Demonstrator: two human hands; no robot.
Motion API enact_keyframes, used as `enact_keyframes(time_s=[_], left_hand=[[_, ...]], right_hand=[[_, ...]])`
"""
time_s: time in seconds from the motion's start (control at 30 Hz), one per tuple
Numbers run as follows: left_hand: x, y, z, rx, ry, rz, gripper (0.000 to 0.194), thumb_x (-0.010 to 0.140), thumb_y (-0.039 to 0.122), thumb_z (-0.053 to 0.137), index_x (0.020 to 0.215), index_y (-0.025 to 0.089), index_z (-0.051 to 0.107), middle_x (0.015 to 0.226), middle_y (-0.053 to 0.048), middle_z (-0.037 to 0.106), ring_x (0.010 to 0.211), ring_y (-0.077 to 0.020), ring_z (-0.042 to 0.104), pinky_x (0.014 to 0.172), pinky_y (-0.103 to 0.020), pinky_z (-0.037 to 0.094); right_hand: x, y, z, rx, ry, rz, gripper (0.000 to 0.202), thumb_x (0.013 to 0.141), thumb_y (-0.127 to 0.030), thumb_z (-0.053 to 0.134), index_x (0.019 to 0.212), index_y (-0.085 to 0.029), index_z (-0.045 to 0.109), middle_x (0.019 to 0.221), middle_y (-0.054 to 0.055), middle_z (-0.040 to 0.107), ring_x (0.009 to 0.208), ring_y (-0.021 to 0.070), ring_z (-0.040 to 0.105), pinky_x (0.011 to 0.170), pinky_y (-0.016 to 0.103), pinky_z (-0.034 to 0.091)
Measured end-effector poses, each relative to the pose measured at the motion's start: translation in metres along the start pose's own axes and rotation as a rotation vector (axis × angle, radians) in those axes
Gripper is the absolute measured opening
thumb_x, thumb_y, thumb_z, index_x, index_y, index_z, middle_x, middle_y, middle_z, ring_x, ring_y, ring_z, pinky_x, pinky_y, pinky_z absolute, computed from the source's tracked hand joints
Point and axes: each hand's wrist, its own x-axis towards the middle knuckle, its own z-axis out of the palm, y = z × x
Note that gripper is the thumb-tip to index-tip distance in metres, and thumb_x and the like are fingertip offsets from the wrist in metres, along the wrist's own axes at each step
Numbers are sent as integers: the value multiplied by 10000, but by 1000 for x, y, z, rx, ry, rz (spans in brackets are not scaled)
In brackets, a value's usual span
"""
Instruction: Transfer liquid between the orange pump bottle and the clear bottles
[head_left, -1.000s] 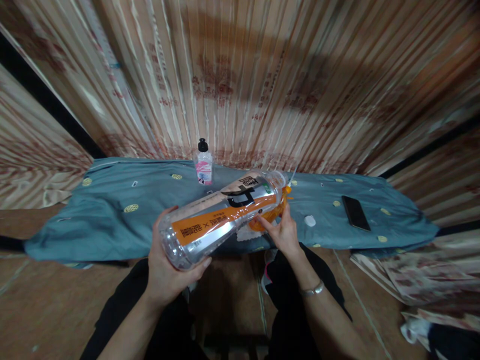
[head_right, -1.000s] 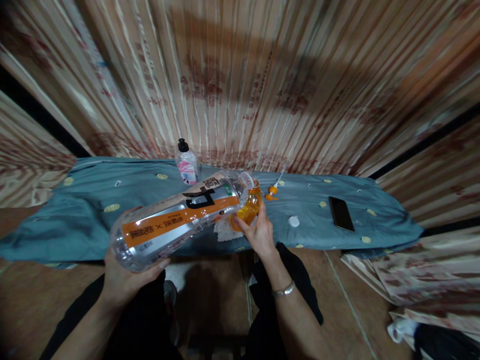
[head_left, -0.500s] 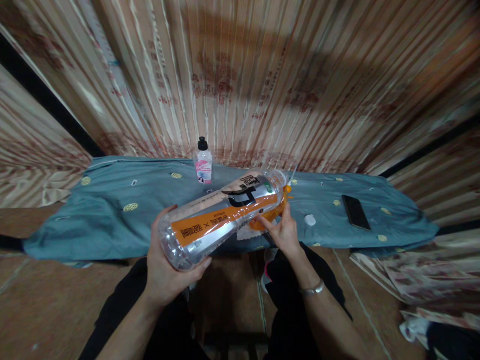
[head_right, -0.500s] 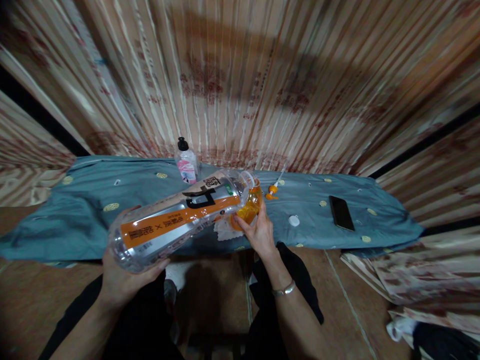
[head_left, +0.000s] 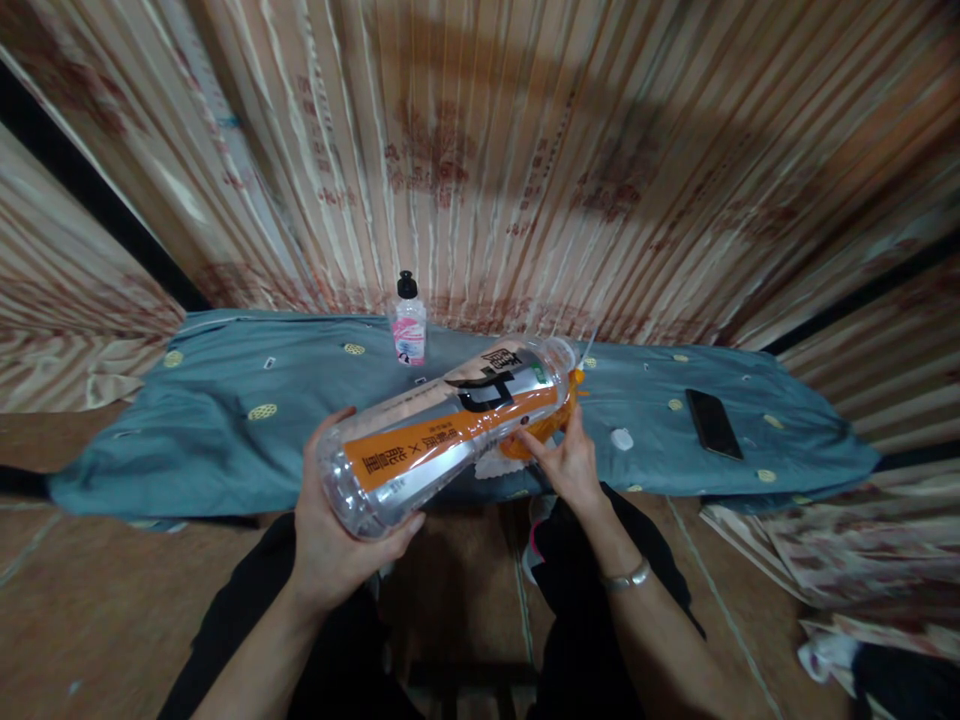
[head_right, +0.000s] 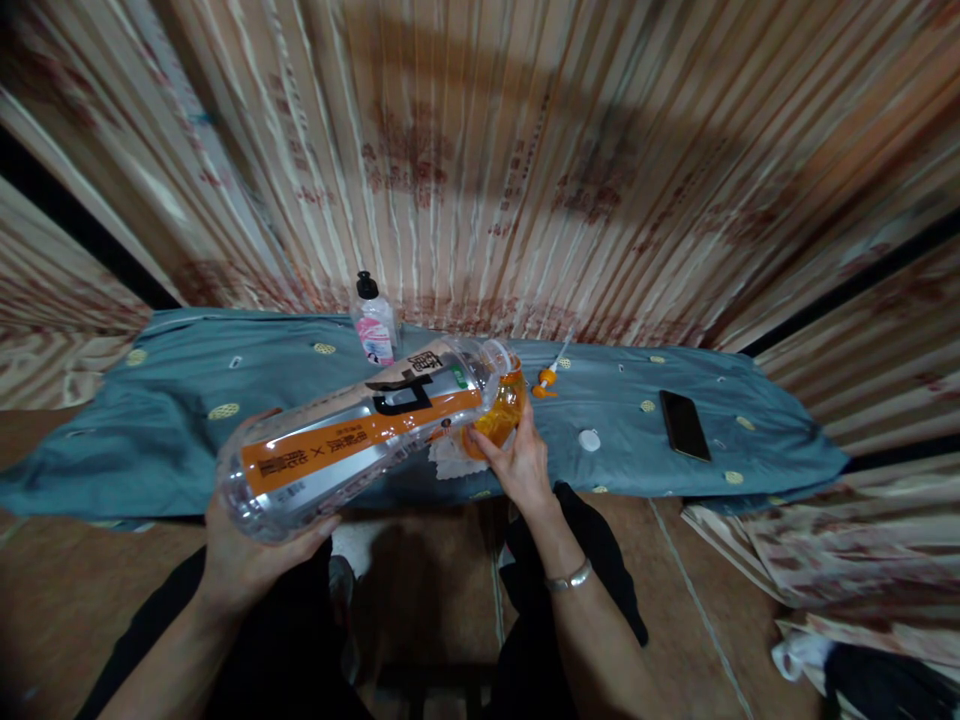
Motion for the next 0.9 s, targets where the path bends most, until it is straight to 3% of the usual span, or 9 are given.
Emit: enact_keyframes(time_s=[0.37, 0.9], left_hand=[[1, 2, 2, -16, 7, 8, 911, 600, 454, 939, 1414, 237, 590, 1238, -138, 756, 1073, -371, 783, 909, -522, 694], [0, 1, 1, -7, -16, 10, 913, 611, 428, 936, 1423, 226, 569, 1264, -144, 747, 1106, -350, 771, 953, -503, 666]], right_hand=[[-1, 1, 0, -13, 20, -25, 889, 827, -748, 726, 1460, -158, 526, 1206, 187, 795, 1056, 387, 796, 901, 531, 642], [-1, 1, 1, 0, 24, -1, 877, 799, -742, 743, 1418, -153, 549, 1220, 201, 790, 1086, 405, 788, 918, 540, 638]])
